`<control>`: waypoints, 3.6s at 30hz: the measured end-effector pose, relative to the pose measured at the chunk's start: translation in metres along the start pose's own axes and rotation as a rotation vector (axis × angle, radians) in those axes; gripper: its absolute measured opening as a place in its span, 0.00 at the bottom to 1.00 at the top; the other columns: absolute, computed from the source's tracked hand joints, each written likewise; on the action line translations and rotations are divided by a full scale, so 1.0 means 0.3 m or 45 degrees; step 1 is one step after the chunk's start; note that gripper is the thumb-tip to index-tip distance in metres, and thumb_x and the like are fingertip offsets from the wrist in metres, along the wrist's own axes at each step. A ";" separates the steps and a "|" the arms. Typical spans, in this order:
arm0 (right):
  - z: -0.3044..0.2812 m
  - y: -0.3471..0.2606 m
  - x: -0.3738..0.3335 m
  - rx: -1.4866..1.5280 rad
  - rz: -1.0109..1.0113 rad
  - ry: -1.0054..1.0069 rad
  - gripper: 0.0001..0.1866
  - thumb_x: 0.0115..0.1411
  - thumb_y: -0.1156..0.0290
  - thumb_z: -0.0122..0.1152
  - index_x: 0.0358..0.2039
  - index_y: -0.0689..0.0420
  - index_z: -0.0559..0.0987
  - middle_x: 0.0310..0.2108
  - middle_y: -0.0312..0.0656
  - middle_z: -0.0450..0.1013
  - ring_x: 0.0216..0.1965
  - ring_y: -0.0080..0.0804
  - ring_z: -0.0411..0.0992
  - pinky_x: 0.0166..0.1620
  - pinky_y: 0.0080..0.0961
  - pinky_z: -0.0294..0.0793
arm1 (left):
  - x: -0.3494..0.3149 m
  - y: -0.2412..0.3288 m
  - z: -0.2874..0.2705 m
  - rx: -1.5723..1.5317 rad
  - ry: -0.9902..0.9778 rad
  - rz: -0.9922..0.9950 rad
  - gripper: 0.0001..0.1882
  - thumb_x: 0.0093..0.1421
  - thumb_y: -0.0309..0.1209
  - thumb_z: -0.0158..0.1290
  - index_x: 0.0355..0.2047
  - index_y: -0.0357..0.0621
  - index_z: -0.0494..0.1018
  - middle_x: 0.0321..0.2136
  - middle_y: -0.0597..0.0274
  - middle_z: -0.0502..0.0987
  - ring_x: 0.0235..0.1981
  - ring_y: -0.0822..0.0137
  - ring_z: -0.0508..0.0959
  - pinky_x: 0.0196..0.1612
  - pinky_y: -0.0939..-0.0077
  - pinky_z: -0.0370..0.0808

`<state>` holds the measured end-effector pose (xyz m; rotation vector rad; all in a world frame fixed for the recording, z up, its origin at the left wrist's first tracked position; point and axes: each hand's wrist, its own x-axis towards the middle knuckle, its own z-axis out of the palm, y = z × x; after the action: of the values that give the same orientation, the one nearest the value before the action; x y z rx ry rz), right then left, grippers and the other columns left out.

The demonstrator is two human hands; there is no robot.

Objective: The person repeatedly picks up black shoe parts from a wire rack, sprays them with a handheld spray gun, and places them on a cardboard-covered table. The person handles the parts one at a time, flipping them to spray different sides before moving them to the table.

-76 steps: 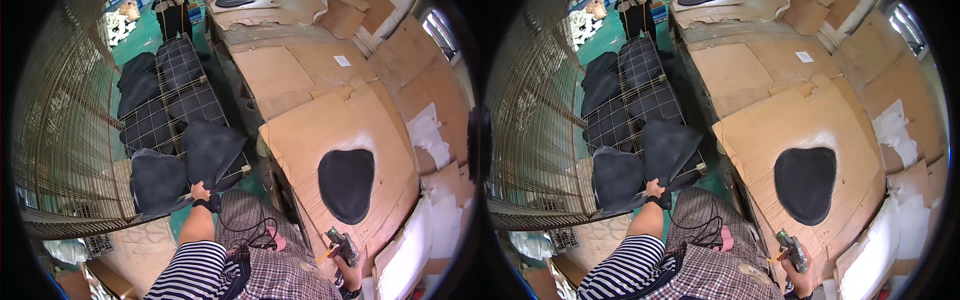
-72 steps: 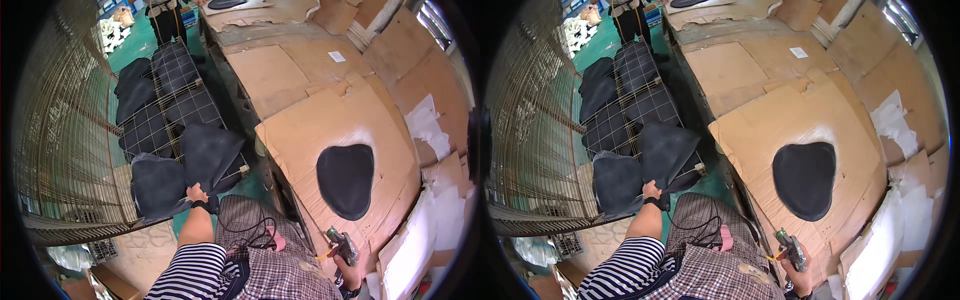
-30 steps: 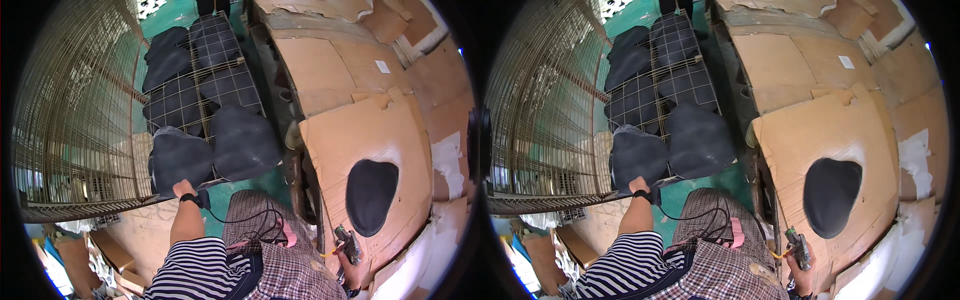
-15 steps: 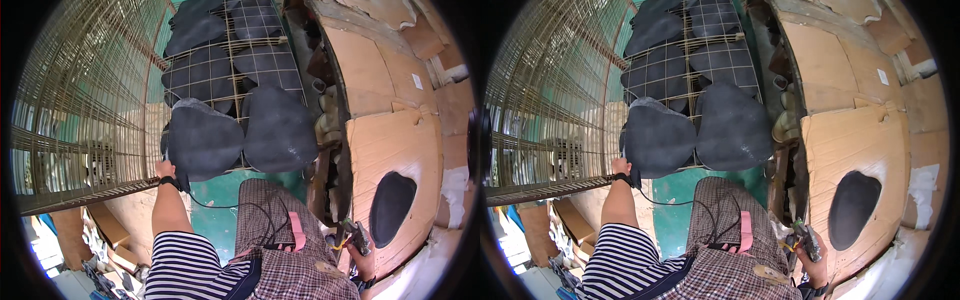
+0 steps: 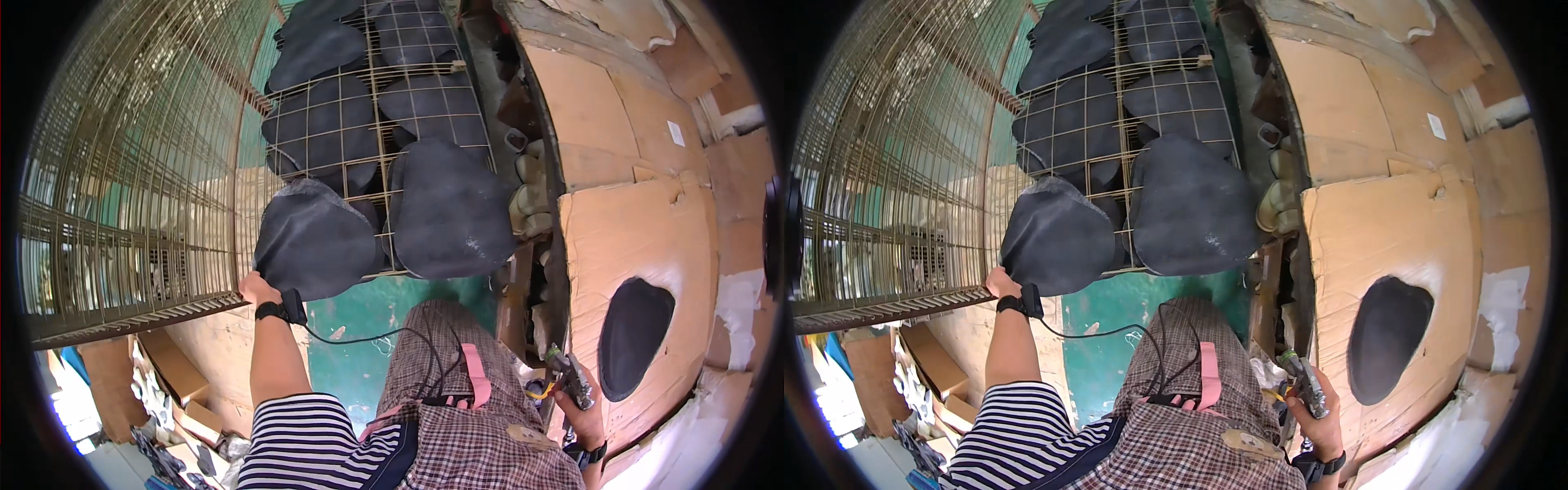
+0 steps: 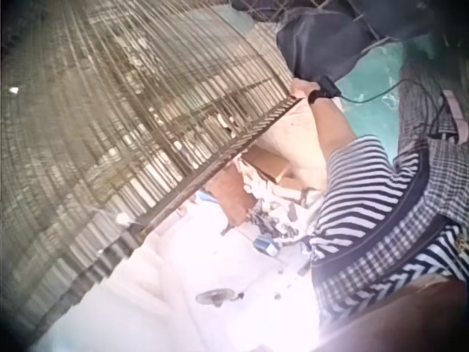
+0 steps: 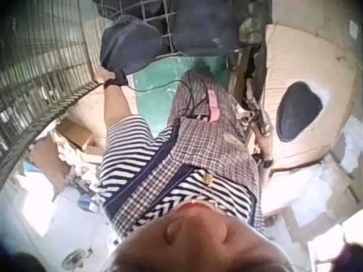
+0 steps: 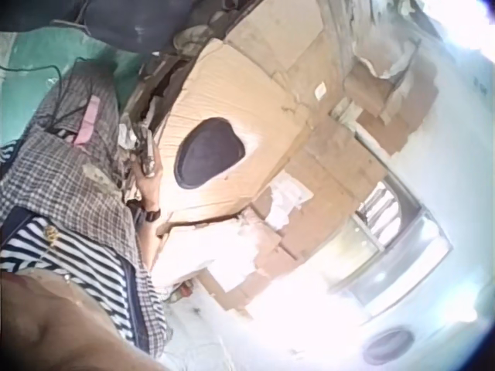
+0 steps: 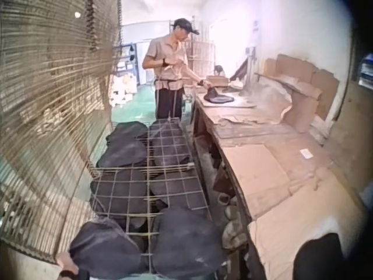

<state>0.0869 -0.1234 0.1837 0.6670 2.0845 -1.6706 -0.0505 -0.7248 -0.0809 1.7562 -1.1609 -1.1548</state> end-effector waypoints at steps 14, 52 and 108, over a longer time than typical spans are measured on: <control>-0.072 0.108 -0.090 0.078 0.060 0.162 0.28 0.49 0.77 0.63 0.52 0.62 0.69 0.31 0.33 0.72 0.33 0.19 0.69 0.39 0.18 0.70 | 0.126 -0.035 0.052 -0.084 -0.352 -0.271 0.13 0.59 0.27 0.44 0.41 0.35 0.70 0.38 0.52 0.72 0.39 0.56 0.76 0.35 0.64 0.77; 0.000 0.057 -0.017 0.029 0.081 0.152 0.27 0.48 0.76 0.64 0.51 0.62 0.70 0.29 0.34 0.72 0.31 0.20 0.69 0.37 0.18 0.69 | -0.963 -0.158 0.492 1.237 -1.483 0.487 0.15 0.48 0.33 0.55 0.19 0.28 0.74 0.17 0.50 0.77 0.15 0.61 0.79 0.23 0.70 0.76; -0.247 0.258 -0.915 0.664 -0.146 1.320 0.26 0.53 0.71 0.65 0.51 0.65 0.69 0.29 0.35 0.72 0.30 0.21 0.71 0.35 0.19 0.71 | -1.558 -0.011 0.154 0.968 -2.268 1.223 0.12 0.47 0.23 0.56 0.13 0.40 0.65 0.10 0.62 0.68 0.11 0.70 0.72 0.17 0.74 0.68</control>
<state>0.3546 -0.0711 0.2948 1.9435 2.2705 -2.2441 -0.1824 -0.2888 0.0339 -0.2505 -3.1724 -1.5291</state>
